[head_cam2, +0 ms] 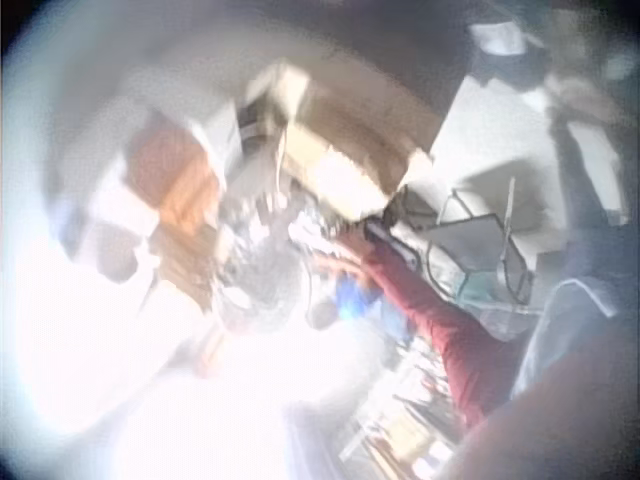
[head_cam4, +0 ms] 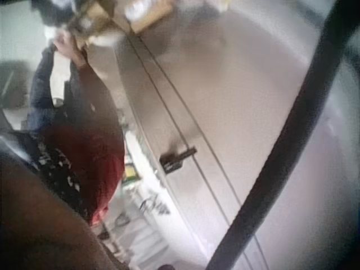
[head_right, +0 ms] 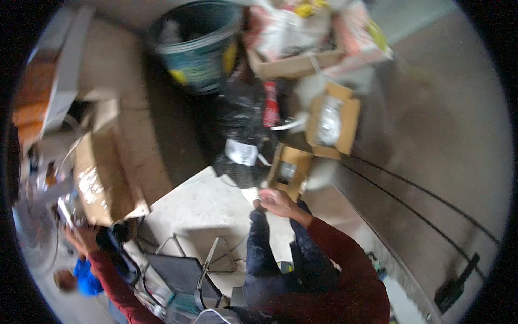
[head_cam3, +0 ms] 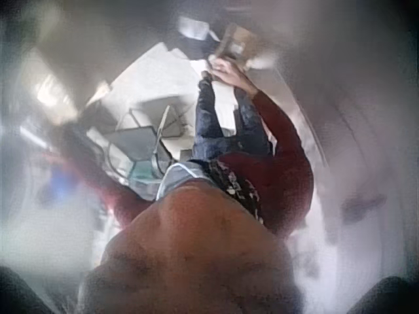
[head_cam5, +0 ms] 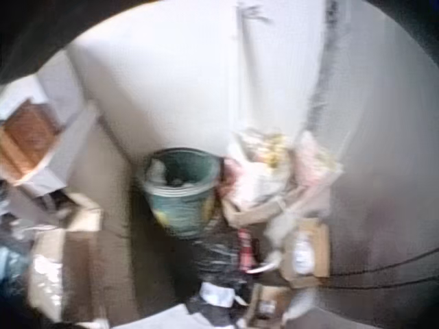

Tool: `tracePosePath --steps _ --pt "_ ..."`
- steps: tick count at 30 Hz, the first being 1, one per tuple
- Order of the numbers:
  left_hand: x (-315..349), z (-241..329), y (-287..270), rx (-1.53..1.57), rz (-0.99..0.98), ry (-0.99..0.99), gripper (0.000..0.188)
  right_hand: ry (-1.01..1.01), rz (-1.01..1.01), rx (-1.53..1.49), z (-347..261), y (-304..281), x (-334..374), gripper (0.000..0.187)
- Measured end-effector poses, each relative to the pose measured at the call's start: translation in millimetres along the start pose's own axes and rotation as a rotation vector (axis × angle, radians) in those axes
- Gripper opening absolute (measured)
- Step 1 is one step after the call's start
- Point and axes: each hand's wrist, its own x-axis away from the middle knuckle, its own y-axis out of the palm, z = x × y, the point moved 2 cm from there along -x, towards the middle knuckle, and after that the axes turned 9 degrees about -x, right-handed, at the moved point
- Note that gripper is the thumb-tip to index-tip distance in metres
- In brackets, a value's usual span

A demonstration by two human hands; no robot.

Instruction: The person opens a cardboard box, places bubble wrap and a small item inside, then closes and tapes the box. They move the sealed box aside and later walk through the room carrying a water bottle and phone.

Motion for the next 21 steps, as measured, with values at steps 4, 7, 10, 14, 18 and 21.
tracePosePath --steps 4,7,10,14,18,21 --pt "-9 31 -8 -0.889 0.296 0.352 0.112 -0.091 0.221 0.023 24 -36 21 0.037" --pt "-10 40 -11 -0.863 0.343 0.285 0.101 -0.039 0.34 -0.038 52 -50 31 0.035" --pt "11 72 -21 -0.728 0.392 0.191 0.085 -0.039 0.475 0.035 81 -66 33 0.037" --pt "116 189 16 -0.168 0.505 0.212 0.065 0.099 0.599 0.463 142 -98 20 0.063" --pt "270 348 128 0.439 -0.05 0.174 0.047 0.023 0.915 0.306 184 -112 -14 0.084" --pt "315 434 296 0.634 -0.604 0.066 0.035 0.022 0.955 0.186 204 -134 -40 0.095"
